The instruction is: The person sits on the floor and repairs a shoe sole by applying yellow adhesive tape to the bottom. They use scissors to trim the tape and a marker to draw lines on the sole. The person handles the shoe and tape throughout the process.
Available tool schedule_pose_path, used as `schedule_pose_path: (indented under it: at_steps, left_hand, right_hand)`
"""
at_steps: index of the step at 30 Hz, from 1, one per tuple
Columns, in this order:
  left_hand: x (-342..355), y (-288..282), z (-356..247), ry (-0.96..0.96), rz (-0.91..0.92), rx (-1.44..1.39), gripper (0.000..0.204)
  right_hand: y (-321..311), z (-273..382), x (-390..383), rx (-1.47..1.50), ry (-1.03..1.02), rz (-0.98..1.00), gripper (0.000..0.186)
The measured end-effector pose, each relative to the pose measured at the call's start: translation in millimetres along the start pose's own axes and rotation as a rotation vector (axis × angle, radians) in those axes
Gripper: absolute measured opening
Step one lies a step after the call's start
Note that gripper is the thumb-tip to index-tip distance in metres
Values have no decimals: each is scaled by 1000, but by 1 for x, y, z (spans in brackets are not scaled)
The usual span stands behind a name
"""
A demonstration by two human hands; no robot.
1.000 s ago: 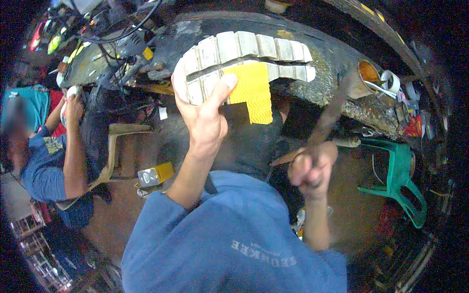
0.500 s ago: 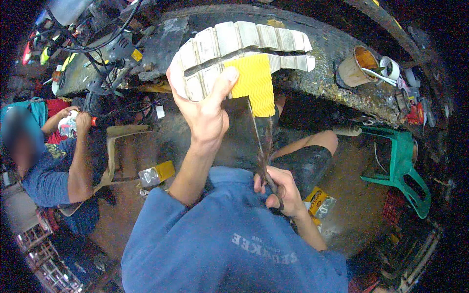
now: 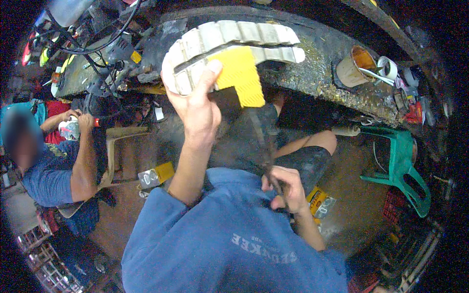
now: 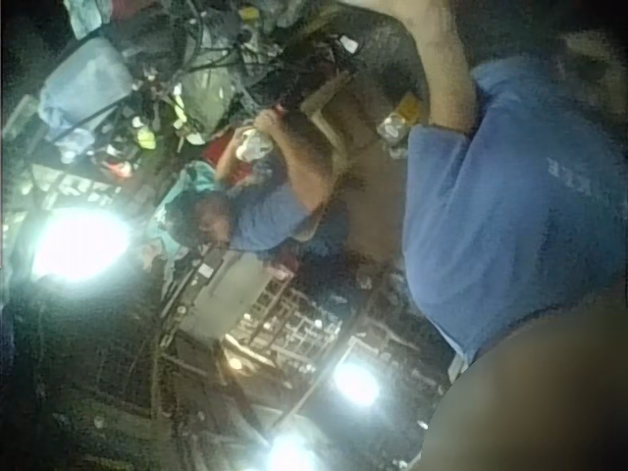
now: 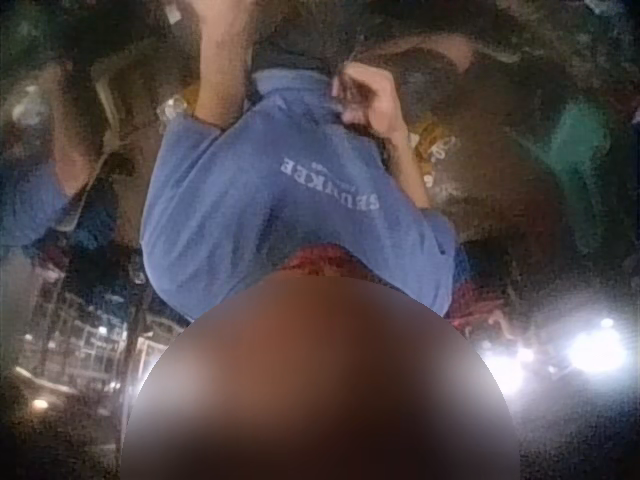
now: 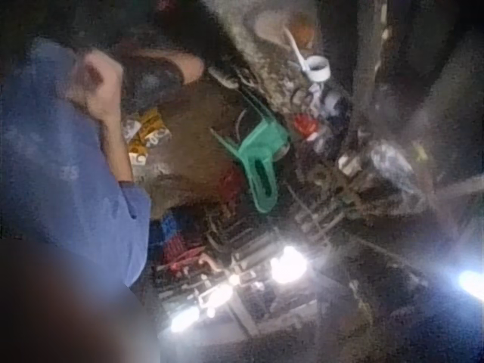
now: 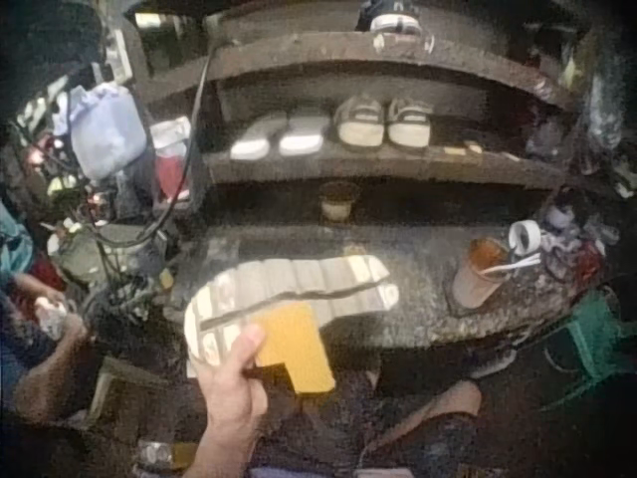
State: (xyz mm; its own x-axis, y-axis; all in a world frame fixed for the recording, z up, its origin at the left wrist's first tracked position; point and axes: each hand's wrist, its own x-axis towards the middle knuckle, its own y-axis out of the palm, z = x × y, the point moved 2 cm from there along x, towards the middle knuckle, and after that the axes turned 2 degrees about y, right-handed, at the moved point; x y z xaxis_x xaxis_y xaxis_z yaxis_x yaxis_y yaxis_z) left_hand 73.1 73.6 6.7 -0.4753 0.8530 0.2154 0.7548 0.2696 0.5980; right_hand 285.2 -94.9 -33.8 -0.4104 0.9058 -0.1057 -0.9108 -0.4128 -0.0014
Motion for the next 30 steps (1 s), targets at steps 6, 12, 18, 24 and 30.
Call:
schedule_pose_path:
  at_steps: [6, 12, 18, 24, 30]
  left_hand:
    - [12, -15, -11, -4, 37, 63, 69]
    - [10, -35, -41, -163, 52, 131, 68]
    - [2, -41, -58, -265, 193, 242, 80]
    - [-24, -23, -30, -386, 279, 355, 79]
    - [-45, -11, -20, -426, 531, 452, 79]
  right_hand:
    - [-74, 28, 44, -627, 258, -702, 50]
    - [-147, 52, 163, -1308, 295, -634, 41]
    - [-111, 87, 152, -1235, -246, -691, 24]
    - [16, 73, 87, -617, -438, -607, 46]
    - [-6, 41, 50, -187, -6, -523, 38]
